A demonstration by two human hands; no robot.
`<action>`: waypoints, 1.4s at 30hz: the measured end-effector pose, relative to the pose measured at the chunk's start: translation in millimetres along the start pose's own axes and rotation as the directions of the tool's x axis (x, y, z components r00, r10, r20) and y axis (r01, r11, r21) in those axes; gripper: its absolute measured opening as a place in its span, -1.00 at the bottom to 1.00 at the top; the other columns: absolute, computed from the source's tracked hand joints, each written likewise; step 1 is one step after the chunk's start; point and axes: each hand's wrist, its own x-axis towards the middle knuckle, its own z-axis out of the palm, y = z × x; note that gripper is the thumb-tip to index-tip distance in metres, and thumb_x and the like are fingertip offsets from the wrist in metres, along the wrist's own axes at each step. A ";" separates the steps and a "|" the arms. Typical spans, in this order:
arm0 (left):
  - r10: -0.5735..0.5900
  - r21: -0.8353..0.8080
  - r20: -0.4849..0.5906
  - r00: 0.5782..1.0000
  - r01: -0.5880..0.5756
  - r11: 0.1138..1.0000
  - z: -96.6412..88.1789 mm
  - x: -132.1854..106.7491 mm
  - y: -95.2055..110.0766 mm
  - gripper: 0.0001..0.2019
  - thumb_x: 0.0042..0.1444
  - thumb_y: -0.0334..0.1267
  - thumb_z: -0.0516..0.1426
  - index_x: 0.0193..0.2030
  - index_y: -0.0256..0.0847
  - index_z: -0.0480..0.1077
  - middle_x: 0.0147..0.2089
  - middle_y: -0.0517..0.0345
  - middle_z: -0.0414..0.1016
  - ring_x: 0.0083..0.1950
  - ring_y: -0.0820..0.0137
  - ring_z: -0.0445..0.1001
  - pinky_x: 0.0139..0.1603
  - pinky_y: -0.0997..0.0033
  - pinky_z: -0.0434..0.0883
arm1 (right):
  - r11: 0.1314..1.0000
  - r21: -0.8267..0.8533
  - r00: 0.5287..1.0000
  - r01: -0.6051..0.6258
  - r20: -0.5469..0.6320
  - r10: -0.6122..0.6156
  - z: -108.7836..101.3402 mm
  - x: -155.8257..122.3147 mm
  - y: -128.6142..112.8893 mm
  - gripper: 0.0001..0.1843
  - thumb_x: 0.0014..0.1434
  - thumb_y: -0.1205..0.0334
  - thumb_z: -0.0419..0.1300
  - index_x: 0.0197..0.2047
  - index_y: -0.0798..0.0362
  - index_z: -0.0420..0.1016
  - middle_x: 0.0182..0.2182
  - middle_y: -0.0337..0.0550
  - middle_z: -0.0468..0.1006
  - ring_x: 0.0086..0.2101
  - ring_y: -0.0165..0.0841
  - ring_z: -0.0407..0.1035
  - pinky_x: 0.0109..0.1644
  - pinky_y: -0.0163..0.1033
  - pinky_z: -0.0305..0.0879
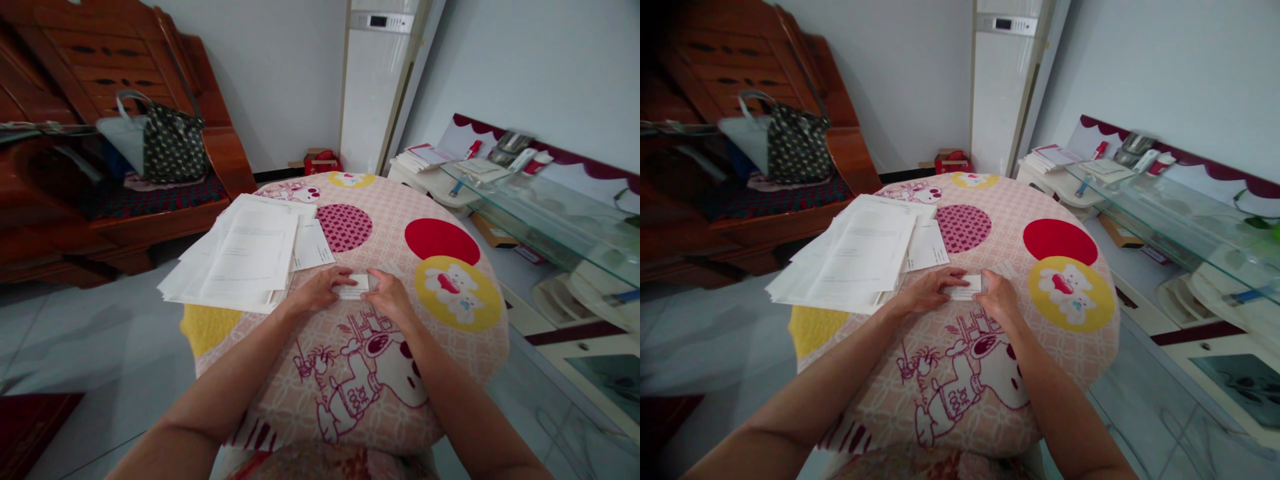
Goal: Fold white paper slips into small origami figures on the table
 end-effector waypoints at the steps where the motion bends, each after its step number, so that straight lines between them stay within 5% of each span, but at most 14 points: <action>1: 0.012 0.004 0.013 1.000 -0.012 1.000 -3.5 -1.6 -0.9 -0.31 -0.12 -0.66 0.08 0.16 -0.07 0.52 0.36 0.04 0.38 0.35 0.19 0.37 0.35 0.00 0.35 | 1.000 0.004 1.000 0.000 0.002 0.000 -0.1 -0.1 -0.1 -0.25 0.00 0.26 0.41 0.29 0.08 0.45 -0.26 -0.05 0.64 -0.25 -0.21 0.49 -0.17 -0.20 0.31; 9: -0.070 -0.082 -0.120 0.990 0.061 0.995 -10.9 -6.4 10.9 -0.50 0.10 -0.52 0.07 0.17 -0.16 0.47 0.27 0.02 0.48 0.19 0.30 0.52 0.18 0.21 0.50 | 0.996 0.085 1.000 0.023 -0.009 -0.022 1.2 -1.4 3.8 -0.27 -0.02 0.31 0.39 0.26 0.10 0.47 -0.36 -0.13 0.61 -0.34 -0.26 0.45 -0.26 -0.23 0.28; 16: -0.005 0.166 -0.173 0.985 0.034 0.986 7.2 -0.1 21.4 -0.40 0.16 -0.24 0.27 0.34 -0.19 0.29 0.32 -0.10 0.42 0.34 0.15 0.39 0.37 -0.03 0.33 | 0.975 0.219 0.999 0.049 -0.003 -0.049 3.4 -2.4 11.4 -0.30 -0.03 0.27 0.37 0.23 0.14 0.51 -0.60 -0.33 0.42 -0.53 -0.37 0.29 -0.42 -0.29 0.16; 27: 0.051 0.204 -0.194 0.980 -0.011 0.979 9.1 -2.2 23.0 -0.39 0.15 -0.28 0.29 0.33 -0.20 0.29 0.27 -0.13 0.46 0.30 0.13 0.42 0.31 -0.01 0.40 | 0.863 0.504 0.999 0.012 0.036 -0.035 0.7 -8.3 11.9 -0.32 -0.02 0.24 0.25 0.20 0.22 0.53 -0.68 -0.41 0.30 -0.63 -0.46 0.14 -0.54 -0.34 0.06; 36: 0.032 0.198 -0.162 0.986 0.000 0.980 5.1 -1.7 31.7 -0.47 0.15 -0.37 0.26 0.28 -0.14 0.36 0.12 -0.01 0.53 0.17 0.20 0.47 0.24 0.09 0.42 | 0.782 0.623 0.995 0.015 0.066 -0.071 3.1 -9.0 12.3 -0.63 -0.06 0.17 0.28 -0.16 0.14 0.63 -0.68 -0.36 0.34 -0.67 -0.48 0.15 -0.61 -0.36 0.03; 42: 0.013 0.134 -0.133 0.991 0.005 0.991 2.7 -0.9 32.7 -0.72 0.17 -0.41 0.21 0.03 -0.18 0.53 -0.07 0.04 0.54 0.00 0.26 0.50 0.12 0.20 0.46 | 0.761 0.648 0.984 0.026 0.117 -0.134 4.9 -9.3 15.6 -0.68 -0.02 0.15 0.26 -0.21 0.14 0.64 -0.70 -0.37 0.34 -0.68 -0.49 0.16 -0.61 -0.38 0.05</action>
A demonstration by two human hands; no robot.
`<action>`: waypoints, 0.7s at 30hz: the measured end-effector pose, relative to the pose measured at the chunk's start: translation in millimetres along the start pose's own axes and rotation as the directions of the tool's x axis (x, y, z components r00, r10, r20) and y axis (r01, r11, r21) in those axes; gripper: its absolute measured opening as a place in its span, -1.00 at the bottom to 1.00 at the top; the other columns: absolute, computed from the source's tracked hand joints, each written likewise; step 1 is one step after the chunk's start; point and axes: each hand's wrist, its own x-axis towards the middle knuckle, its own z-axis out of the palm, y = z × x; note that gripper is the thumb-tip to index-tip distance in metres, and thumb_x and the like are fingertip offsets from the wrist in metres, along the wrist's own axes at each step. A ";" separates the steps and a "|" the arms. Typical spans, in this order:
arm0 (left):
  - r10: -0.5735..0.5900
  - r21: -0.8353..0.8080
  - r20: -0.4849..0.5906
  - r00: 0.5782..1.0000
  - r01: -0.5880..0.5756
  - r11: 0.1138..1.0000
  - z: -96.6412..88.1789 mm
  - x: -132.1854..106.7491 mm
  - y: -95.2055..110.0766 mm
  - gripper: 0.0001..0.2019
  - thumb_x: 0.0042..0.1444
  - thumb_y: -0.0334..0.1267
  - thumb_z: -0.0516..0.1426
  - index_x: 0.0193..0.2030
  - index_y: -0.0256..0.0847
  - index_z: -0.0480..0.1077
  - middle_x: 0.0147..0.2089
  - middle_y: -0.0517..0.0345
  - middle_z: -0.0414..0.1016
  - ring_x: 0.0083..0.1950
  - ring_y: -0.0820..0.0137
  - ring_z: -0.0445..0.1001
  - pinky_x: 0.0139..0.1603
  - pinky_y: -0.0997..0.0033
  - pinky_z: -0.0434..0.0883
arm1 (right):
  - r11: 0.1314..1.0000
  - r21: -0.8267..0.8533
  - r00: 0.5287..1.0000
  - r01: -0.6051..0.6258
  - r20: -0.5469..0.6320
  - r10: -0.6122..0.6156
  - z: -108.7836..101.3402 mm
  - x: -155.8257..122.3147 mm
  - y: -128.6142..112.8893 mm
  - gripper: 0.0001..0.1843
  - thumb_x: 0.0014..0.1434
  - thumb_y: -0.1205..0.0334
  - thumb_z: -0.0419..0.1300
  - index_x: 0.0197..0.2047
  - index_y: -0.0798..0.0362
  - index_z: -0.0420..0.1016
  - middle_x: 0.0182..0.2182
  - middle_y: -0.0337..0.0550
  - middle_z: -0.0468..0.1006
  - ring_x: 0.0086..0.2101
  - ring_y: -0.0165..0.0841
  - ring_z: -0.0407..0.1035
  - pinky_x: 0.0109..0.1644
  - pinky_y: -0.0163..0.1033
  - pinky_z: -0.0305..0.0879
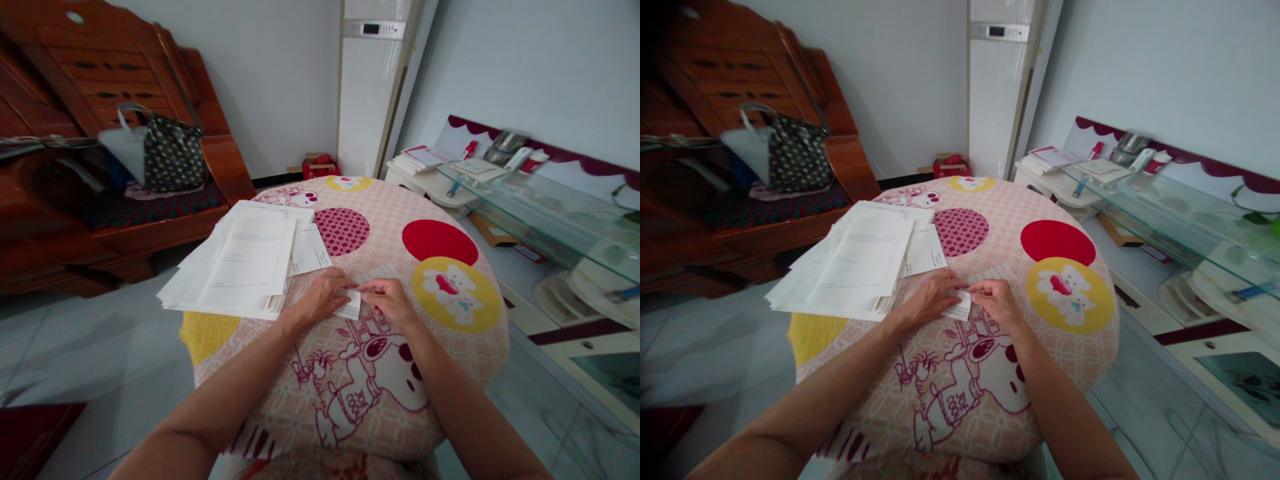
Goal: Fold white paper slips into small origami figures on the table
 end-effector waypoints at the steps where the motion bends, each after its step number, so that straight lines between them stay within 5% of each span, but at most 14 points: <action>1: 0.004 -0.012 -0.005 1.000 -0.004 1.000 -0.4 0.3 0.1 -0.78 0.19 -0.40 0.20 -0.04 -0.19 0.55 -0.10 0.05 0.53 -0.02 0.27 0.50 0.10 0.21 0.45 | 1.000 -0.002 1.000 -0.001 -0.003 0.001 -0.1 0.6 0.9 -0.68 -0.01 0.14 0.26 -0.22 0.14 0.64 -0.69 -0.36 0.35 -0.68 -0.49 0.17 -0.61 -0.38 0.06; 6: 0.072 -0.090 -0.073 0.995 -0.079 0.993 -6.7 1.9 6.7 -0.83 0.31 -0.32 0.11 -0.24 -0.22 0.54 -0.15 0.04 0.54 -0.05 0.30 0.50 0.08 0.25 0.45 | 0.995 -0.098 0.985 0.029 -0.165 -0.045 -2.0 4.8 2.7 -0.69 0.08 0.04 0.21 -0.32 0.13 0.61 -0.66 -0.30 0.38 -0.66 -0.46 0.21 -0.59 -0.35 0.11; 10: 0.151 -0.171 -0.180 0.972 -0.182 0.968 -12.0 2.6 13.6 -0.84 0.34 -0.29 0.12 -0.23 -0.18 0.53 -0.12 0.10 0.58 0.01 0.34 0.53 0.35 0.07 0.32 | 0.980 -0.189 0.978 0.061 -0.187 -0.097 -2.9 6.1 0.7 -0.62 0.16 -0.05 0.17 -0.46 0.09 0.53 -0.67 -0.28 0.36 -0.65 -0.44 0.24 -0.57 -0.34 0.13; 21: 0.218 -0.211 -0.243 0.945 -0.271 0.939 -16.1 1.0 17.1 -0.86 0.33 -0.33 0.15 -0.21 -0.15 0.55 0.01 0.07 0.65 0.22 0.31 0.51 0.48 -0.17 0.13 | 0.966 -0.255 0.921 0.033 -0.369 -0.129 -14.4 10.3 4.0 -0.60 0.07 -0.11 0.25 -0.41 0.11 0.59 -0.56 -0.11 0.54 -0.52 -0.33 0.37 -0.47 -0.28 0.21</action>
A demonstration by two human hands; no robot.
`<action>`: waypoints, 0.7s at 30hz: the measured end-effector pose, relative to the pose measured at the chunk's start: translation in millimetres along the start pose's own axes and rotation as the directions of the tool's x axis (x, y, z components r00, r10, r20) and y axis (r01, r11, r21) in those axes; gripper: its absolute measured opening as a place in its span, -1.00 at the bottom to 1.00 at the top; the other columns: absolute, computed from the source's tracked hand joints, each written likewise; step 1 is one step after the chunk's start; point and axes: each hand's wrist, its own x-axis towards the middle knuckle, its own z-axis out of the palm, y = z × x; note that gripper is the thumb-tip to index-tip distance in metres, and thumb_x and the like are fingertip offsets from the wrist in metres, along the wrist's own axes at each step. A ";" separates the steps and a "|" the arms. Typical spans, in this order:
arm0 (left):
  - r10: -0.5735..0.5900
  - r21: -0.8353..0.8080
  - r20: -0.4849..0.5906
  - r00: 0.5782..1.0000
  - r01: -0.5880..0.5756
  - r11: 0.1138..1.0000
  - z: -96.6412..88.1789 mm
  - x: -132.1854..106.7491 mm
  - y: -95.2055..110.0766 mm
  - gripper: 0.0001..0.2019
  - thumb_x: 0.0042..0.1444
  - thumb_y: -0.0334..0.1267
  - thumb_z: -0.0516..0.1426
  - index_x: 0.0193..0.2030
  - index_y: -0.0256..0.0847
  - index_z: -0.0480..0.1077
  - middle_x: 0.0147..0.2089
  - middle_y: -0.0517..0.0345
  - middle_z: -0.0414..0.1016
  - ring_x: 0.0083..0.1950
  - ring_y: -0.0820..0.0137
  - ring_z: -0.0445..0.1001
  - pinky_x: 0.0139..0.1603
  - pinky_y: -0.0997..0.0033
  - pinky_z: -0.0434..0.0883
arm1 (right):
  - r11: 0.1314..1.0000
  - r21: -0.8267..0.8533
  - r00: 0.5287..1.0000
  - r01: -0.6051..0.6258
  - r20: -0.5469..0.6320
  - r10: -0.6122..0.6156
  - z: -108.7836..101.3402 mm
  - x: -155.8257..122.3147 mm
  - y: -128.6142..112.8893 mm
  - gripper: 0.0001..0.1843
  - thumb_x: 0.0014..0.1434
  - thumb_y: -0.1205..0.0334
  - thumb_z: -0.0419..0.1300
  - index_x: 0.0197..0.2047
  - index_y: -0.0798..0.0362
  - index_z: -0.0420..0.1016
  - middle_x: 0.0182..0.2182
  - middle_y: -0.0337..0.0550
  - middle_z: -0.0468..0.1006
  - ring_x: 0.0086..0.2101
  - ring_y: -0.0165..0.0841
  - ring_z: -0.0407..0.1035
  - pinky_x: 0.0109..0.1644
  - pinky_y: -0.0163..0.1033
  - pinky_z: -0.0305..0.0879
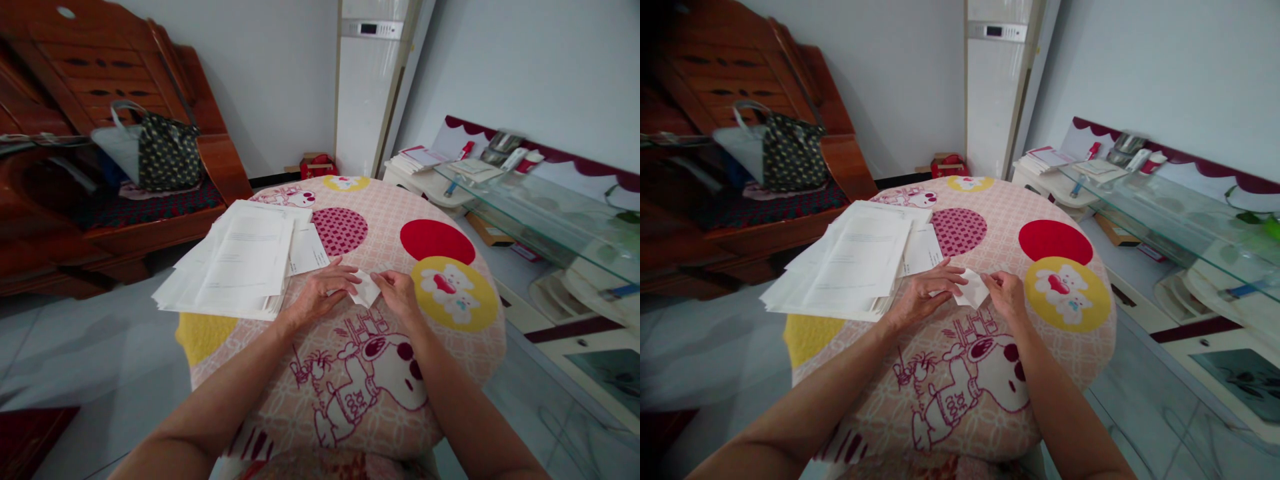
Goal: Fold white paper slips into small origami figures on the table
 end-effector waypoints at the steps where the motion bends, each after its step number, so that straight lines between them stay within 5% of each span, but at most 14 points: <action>1: 0.009 0.001 0.002 1.000 -0.009 1.000 -0.1 0.3 0.0 -0.85 0.33 -0.34 0.14 -0.22 -0.15 0.55 0.01 0.08 0.65 0.24 0.31 0.50 0.49 -0.16 0.13 | 0.997 0.060 0.999 -0.041 0.036 0.039 -0.5 -0.1 -1.0 -0.61 0.05 -0.10 0.26 -0.40 0.11 0.58 -0.56 -0.12 0.53 -0.55 -0.34 0.35 -0.51 -0.28 0.20; 5: 0.057 0.025 0.045 0.997 -0.058 0.998 -1.8 -0.2 -6.0 -0.81 0.32 -0.40 0.11 -0.24 -0.18 0.55 -0.06 0.08 0.67 0.19 0.32 0.53 0.48 -0.13 0.15 | 0.965 0.222 0.988 -0.142 0.091 0.124 -1.1 -2.4 -7.4 -0.72 -0.07 0.03 0.28 -0.39 0.08 0.55 -0.57 -0.17 0.52 -0.61 -0.39 0.29 -0.58 -0.31 0.16; 11: 0.032 0.113 0.205 0.978 -0.056 0.992 -13.7 -4.2 -16.6 -0.75 0.25 -0.51 0.08 -0.26 -0.17 0.57 -0.19 0.13 0.66 0.03 0.37 0.58 0.45 -0.06 0.21 | 0.981 0.195 1.000 -0.010 0.010 0.008 -7.6 -5.5 -4.6 -0.74 -0.08 0.09 0.22 -0.36 0.09 0.54 -0.58 -0.22 0.48 -0.58 -0.39 0.30 -0.51 -0.29 0.24; 21: 0.031 0.083 0.374 0.927 -0.067 0.994 -7.8 -4.8 -12.4 -0.76 0.19 -0.47 0.18 -0.10 -0.12 0.61 -0.05 0.07 0.65 0.01 0.32 0.58 0.36 0.03 0.30 | 0.980 -0.113 0.946 0.164 0.301 -0.124 -18.7 -6.3 5.0 -0.69 -0.10 0.31 0.15 -0.30 0.15 0.66 -0.69 -0.37 0.26 -0.61 -0.46 0.11 -0.47 -0.30 0.05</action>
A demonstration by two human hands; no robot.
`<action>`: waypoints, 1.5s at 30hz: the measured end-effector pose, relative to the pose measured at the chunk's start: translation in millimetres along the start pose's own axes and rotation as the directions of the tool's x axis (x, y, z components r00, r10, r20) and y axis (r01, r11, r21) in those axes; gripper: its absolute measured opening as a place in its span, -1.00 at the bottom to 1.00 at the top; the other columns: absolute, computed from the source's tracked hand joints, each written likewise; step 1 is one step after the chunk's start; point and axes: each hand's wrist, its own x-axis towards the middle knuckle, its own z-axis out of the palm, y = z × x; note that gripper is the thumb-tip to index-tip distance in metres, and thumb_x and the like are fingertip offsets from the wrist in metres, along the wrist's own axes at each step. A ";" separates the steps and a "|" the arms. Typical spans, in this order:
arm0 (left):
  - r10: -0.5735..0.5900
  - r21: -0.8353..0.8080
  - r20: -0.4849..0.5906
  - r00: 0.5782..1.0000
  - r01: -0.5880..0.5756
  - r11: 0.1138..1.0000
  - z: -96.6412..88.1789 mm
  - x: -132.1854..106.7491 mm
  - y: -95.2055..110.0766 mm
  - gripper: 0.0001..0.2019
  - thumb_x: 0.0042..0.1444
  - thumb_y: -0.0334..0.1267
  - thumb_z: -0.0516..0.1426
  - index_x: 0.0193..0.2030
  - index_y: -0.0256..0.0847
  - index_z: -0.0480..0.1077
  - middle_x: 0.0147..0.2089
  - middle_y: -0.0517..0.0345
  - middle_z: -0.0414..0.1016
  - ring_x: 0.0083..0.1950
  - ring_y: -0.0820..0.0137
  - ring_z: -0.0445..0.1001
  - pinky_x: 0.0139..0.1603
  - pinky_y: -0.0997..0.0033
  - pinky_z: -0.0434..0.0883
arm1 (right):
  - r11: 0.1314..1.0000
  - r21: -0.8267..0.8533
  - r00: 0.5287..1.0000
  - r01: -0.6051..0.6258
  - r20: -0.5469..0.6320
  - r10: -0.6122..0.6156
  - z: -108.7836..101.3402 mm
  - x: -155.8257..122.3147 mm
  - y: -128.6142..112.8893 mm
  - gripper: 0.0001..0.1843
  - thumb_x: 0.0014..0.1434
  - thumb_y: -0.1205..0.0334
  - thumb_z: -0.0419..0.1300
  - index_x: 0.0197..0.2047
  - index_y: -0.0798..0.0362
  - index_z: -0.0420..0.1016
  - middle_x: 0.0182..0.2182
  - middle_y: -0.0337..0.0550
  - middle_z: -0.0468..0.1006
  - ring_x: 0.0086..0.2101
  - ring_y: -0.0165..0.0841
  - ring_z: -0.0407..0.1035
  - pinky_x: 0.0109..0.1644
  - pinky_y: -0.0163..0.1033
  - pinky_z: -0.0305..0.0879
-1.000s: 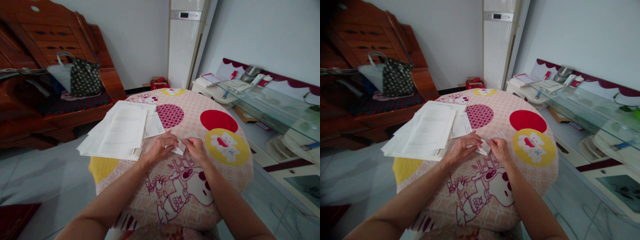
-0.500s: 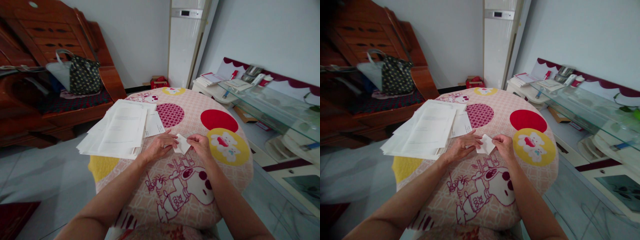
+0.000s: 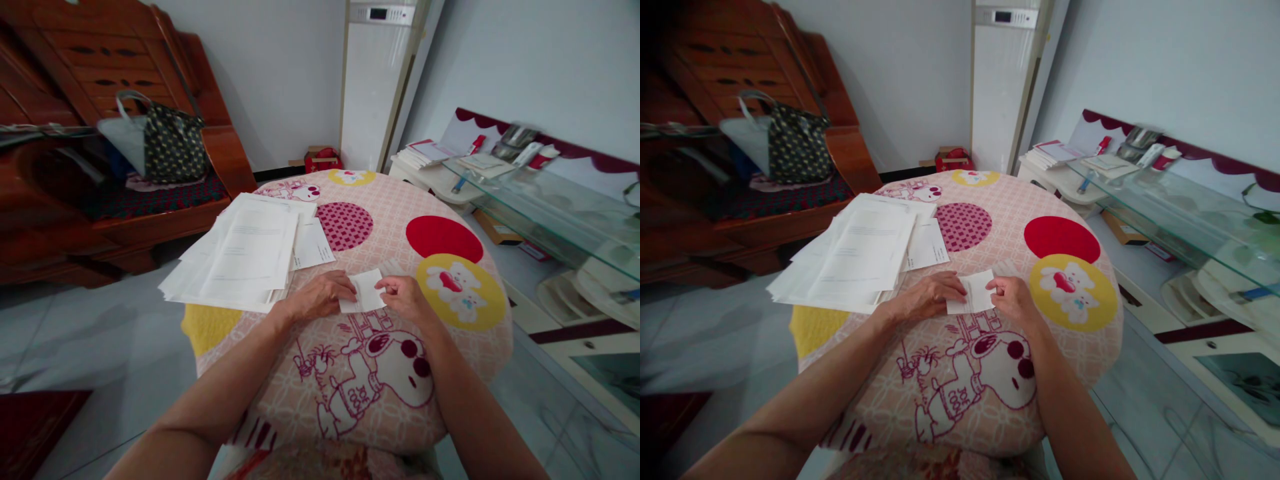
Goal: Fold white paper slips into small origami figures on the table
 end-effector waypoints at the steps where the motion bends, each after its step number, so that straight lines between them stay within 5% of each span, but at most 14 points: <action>1: -0.004 -0.009 -0.002 1.000 0.004 1.000 1.0 0.3 0.2 -0.76 0.18 -0.48 0.18 -0.10 -0.13 0.61 -0.04 0.05 0.65 0.02 0.30 0.58 0.32 0.05 0.35 | 1.000 -0.013 1.000 -0.002 0.030 0.002 -0.1 -0.5 0.3 -0.66 -0.10 0.33 0.15 -0.27 0.15 0.67 -0.69 -0.36 0.27 -0.61 -0.46 0.12 -0.47 -0.31 0.06; 6: -0.011 -0.012 0.023 1.000 0.011 1.000 1.8 -2.1 -4.4 -0.63 0.05 -0.60 0.16 -0.11 -0.13 0.62 -0.05 0.06 0.65 0.04 0.27 0.56 0.19 0.12 0.44 | 0.997 -0.081 0.993 -0.020 0.113 0.030 -2.2 -3.3 -3.6 -0.66 -0.04 0.36 0.18 -0.21 0.15 0.69 -0.67 -0.32 0.36 -0.60 -0.43 0.19 -0.44 -0.29 0.10; 13: -0.038 -0.053 0.071 0.997 0.042 0.998 2.3 -5.7 -9.8 -0.54 -0.04 -0.64 0.14 -0.06 -0.16 0.62 -0.01 0.05 0.64 0.05 0.27 0.56 0.12 0.22 0.48 | 0.930 -0.365 0.996 -0.052 0.042 0.073 4.0 -9.6 -28.7 -0.89 0.01 0.37 0.28 -0.39 0.06 0.67 -0.59 -0.19 0.52 -0.52 -0.38 0.33 -0.37 -0.27 0.12; 19: -0.090 -0.119 0.120 0.989 0.104 0.987 -2.0 -5.0 -10.5 -0.60 0.02 -0.58 0.17 -0.06 -0.12 0.61 0.01 0.09 0.64 0.05 0.30 0.56 0.10 0.27 0.48 | 0.976 -0.112 0.966 -0.184 0.164 0.201 23.5 -14.1 -32.6 -0.92 -0.01 0.43 0.24 -0.47 0.10 0.53 -0.69 -0.30 0.42 -0.63 -0.46 0.28 -0.49 -0.36 0.13; 25: -0.130 -0.170 0.139 0.982 0.153 0.973 -6.8 -5.1 -9.6 -0.63 0.00 -0.59 0.19 -0.12 -0.12 0.61 0.03 0.12 0.62 0.07 0.32 0.54 0.12 0.28 0.45 | 0.921 0.013 0.895 -0.390 0.242 0.375 28.6 -14.4 -35.5 -0.88 0.01 0.46 0.17 -0.48 0.07 0.42 -0.75 -0.33 0.39 -0.77 -0.47 0.21 -0.67 -0.40 0.03; 32: -0.206 -0.205 0.153 0.967 0.234 0.950 -12.6 -2.6 -4.0 -0.73 0.04 -0.58 0.17 -0.18 -0.19 0.55 -0.03 0.12 0.61 -0.04 0.38 0.53 0.01 0.38 0.42 | 0.912 -0.013 0.885 -0.409 0.236 0.401 27.5 -13.5 -45.1 -0.83 0.01 0.53 0.16 -0.48 0.07 0.38 -0.77 -0.35 0.36 -0.79 -0.49 0.21 -0.70 -0.43 0.01; 45: -0.353 -0.119 0.127 0.927 0.368 0.922 -6.1 12.7 -3.0 -0.85 0.29 -0.24 0.13 -0.24 -0.18 0.53 -0.25 0.19 0.60 -0.23 0.43 0.50 -0.14 0.46 0.36 | 0.929 -0.034 0.897 -0.369 0.249 0.365 26.4 -13.1 -48.3 -0.81 0.00 0.53 0.15 -0.52 0.06 0.37 -0.77 -0.36 0.37 -0.79 -0.48 0.21 -0.70 -0.44 0.03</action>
